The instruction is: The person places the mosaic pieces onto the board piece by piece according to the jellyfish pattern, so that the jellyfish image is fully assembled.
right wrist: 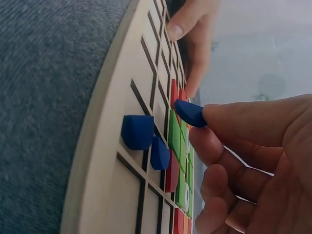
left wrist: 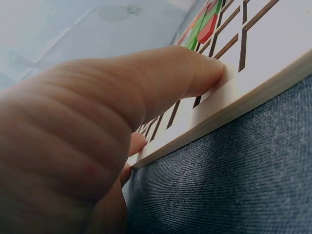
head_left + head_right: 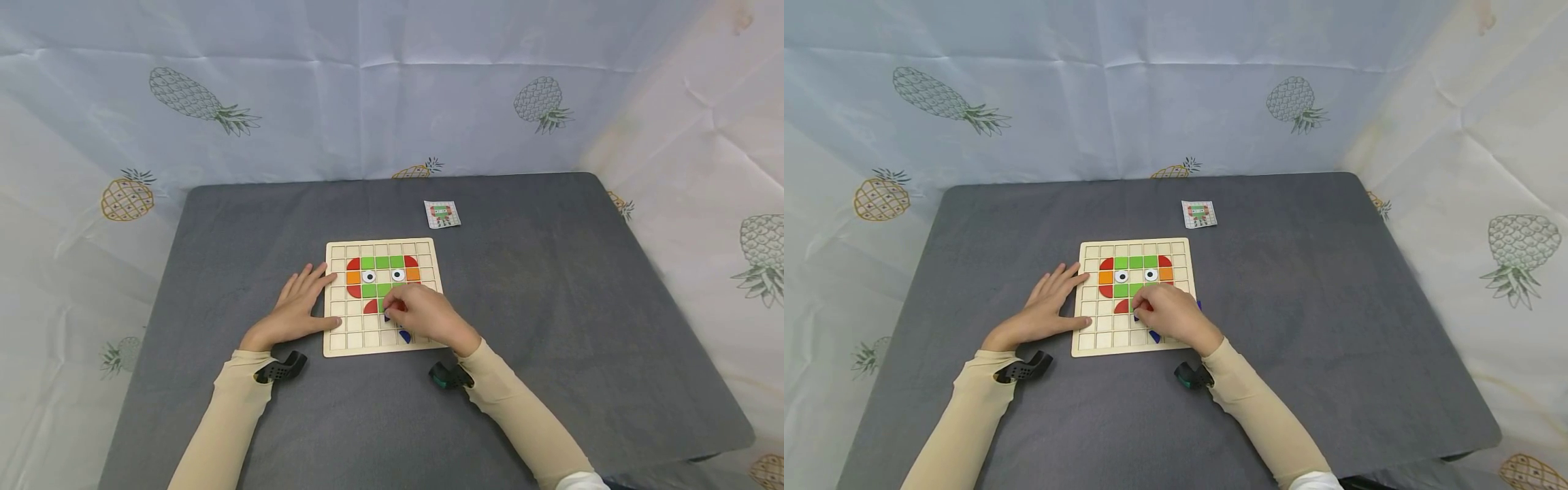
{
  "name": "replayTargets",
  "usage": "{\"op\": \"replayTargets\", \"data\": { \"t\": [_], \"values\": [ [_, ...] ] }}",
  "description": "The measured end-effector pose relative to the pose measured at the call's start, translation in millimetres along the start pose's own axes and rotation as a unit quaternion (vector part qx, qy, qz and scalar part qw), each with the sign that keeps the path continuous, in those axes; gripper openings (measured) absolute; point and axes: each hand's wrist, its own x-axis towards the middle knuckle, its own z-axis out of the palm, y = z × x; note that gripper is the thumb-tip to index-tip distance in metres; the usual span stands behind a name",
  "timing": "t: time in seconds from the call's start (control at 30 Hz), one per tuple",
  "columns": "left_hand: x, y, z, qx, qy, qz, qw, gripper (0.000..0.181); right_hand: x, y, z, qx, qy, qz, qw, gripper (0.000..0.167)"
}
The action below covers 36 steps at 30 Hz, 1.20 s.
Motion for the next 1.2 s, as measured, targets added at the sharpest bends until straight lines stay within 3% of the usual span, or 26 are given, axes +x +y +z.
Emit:
{"op": "replayTargets", "data": {
  "t": [0.43, 1.2],
  "values": [
    [0.3, -0.7, 0.8, 0.003, -0.001, -0.001, 1.0, 0.091, -1.3, -3.7, 6.5, -0.071, 0.003, -0.01, 0.9974, 0.016],
    [0.7, 0.4, 0.5, -0.003, 0.003, 0.003, 1.0, 0.091, -1.3, -10.2, 20.1, -0.111, 0.022, -0.014, 0.9935, 0.004]
  ]
}}
